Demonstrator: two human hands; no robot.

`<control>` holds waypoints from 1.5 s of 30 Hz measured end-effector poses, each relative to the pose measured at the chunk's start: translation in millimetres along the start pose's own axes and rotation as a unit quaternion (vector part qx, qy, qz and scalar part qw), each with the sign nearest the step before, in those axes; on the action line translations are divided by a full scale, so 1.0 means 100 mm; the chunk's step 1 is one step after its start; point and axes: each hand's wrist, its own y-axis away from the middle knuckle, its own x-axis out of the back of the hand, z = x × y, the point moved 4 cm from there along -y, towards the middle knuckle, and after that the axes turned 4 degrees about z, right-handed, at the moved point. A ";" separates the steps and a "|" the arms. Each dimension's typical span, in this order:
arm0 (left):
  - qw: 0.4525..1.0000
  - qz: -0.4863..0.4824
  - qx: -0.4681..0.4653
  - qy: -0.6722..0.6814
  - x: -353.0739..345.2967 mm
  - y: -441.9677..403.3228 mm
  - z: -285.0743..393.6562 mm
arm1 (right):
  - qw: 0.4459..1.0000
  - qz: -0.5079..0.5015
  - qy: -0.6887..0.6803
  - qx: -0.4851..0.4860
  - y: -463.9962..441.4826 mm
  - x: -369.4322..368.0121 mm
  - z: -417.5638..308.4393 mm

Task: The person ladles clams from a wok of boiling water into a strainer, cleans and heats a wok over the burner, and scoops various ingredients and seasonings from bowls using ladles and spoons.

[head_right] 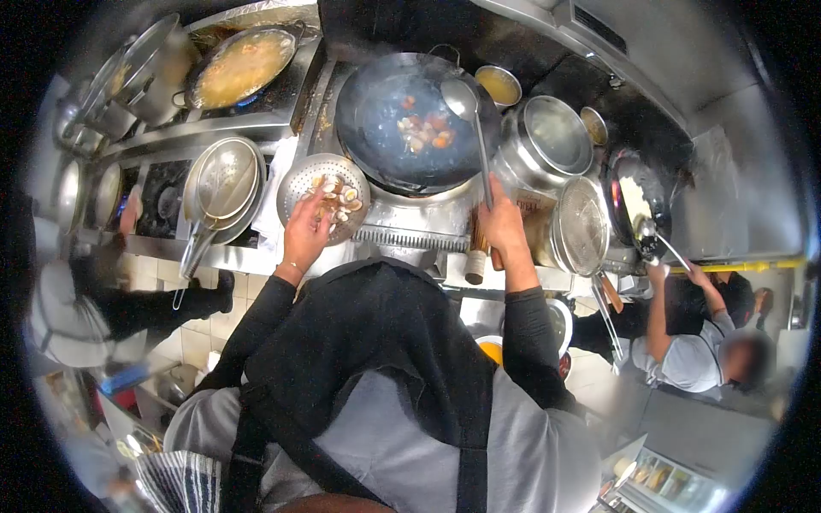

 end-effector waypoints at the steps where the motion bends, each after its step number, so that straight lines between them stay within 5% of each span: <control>1: 1.000 0.001 0.000 0.002 0.00 0.01 -0.03 | 1.000 -0.005 -0.009 -0.001 -0.03 -0.01 0.05; 10: 0.996 -0.036 0.076 0.035 0.01 0.09 -0.05 | 0.991 -0.002 -0.024 0.129 -0.25 -0.36 0.20; 11: 1.000 -0.005 0.011 0.008 0.02 0.10 -0.05 | 0.991 -0.003 -0.023 0.130 -0.22 -0.36 0.18; 13: 0.998 0.027 -0.051 -0.020 0.05 0.12 -0.03 | 0.988 -0.109 -0.108 -0.020 -0.06 -0.28 -0.05; 17: 1.000 0.007 -0.009 0.003 0.06 0.12 -0.01 | 0.984 -0.136 -0.113 -0.025 0.06 -0.33 -0.14; 20: 0.999 -0.009 0.021 0.024 0.04 0.12 -0.03 | 0.989 -0.105 -0.099 0.037 0.09 -0.47 -0.08; 22: 0.999 -0.014 0.025 0.024 0.02 0.12 -0.03 | 0.980 -0.018 -0.042 0.193 0.14 -0.53 -0.12; 28: 0.998 -0.034 0.033 0.033 -0.01 0.13 0.03 | 0.988 -0.108 -0.066 0.092 0.45 -0.57 -0.33; 45: 0.996 -0.069 0.023 0.052 -0.17 0.15 0.05 | 0.977 -0.131 -0.080 0.146 1.15 -0.19 -0.41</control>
